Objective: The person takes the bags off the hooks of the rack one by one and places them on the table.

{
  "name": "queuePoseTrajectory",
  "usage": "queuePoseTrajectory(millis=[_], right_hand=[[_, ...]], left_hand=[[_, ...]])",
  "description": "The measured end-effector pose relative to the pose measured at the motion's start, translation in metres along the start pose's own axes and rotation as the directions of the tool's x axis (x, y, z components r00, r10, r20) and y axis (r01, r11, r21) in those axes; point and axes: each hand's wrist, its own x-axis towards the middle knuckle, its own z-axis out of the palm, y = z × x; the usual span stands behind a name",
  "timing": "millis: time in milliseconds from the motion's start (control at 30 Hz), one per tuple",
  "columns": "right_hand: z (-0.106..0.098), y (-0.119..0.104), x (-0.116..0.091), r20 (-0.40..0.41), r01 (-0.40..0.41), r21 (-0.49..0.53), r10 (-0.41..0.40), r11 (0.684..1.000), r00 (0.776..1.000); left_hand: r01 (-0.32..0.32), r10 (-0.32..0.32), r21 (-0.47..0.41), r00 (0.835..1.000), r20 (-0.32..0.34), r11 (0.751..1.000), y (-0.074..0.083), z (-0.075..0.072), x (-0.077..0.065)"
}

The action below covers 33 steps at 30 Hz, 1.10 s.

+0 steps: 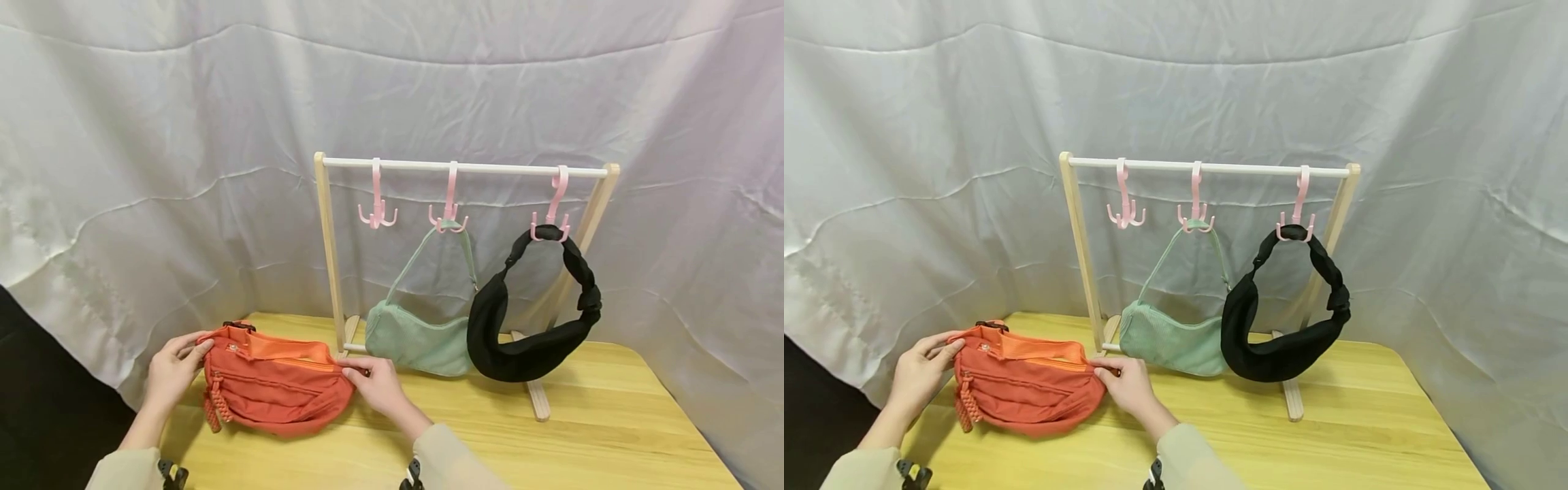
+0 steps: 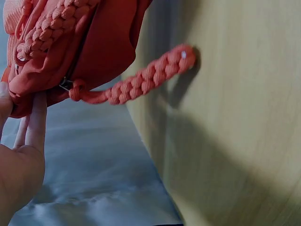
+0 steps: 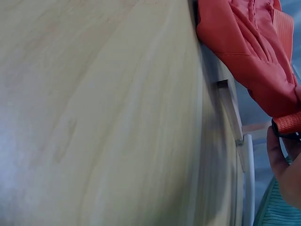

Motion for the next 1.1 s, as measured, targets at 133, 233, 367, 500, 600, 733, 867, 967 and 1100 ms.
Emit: queuePoseTrajectory(millis=[133,233,367,500,600,733,867,967,1100], right_hand=[[0.006,0.004,0.004,-0.008,-0.029,0.009,0.029,1.0,1.0],[0.01,0.007,0.007,-0.01,-0.049,0.027,0.049,0.998,0.999],[0.013,0.012,0.009,-0.011,-0.05,0.019,0.051,0.999,0.999],[0.015,0.019,0.009,-0.01,-0.03,-0.045,0.03,0.999,1.0],[0.016,0.024,0.007,0.0,-0.018,-0.087,0.018,0.996,1.0],[0.017,0.028,0.005,0.023,-0.028,-0.104,0.031,0.994,0.999],[0.019,0.027,0.005,0.042,-0.044,-0.117,0.049,0.992,0.998],[0.021,0.026,0.005,0.053,-0.042,-0.121,0.049,0.992,0.997],[0.024,0.026,0.004,0.064,-0.046,-0.113,0.054,0.993,0.996]], left_hand=[[-0.028,0.028,0.043,1.0,-0.007,0.999,-0.01,0.002,0.005],[-0.046,0.048,0.107,0.999,-0.012,0.993,-0.016,0.004,0.008],[-0.057,0.058,0.18,0.998,0.002,0.982,-0.023,0.007,0.013],[-0.035,0.029,0.231,0.999,0.032,0.972,-0.027,0.008,0.014],[-0.027,0.011,0.276,0.998,0.061,0.961,-0.029,0.008,0.014],[-0.037,0.006,0.34,0.996,0.093,0.94,-0.034,0.007,0.015],[-0.017,-0.032,0.36,0.991,0.129,0.933,-0.038,0.004,0.017],[0.029,-0.09,0.336,0.982,0.167,0.941,-0.04,0.002,0.018],[0.109,-0.175,0.277,0.958,0.226,0.955,-0.043,0.0,0.018]])
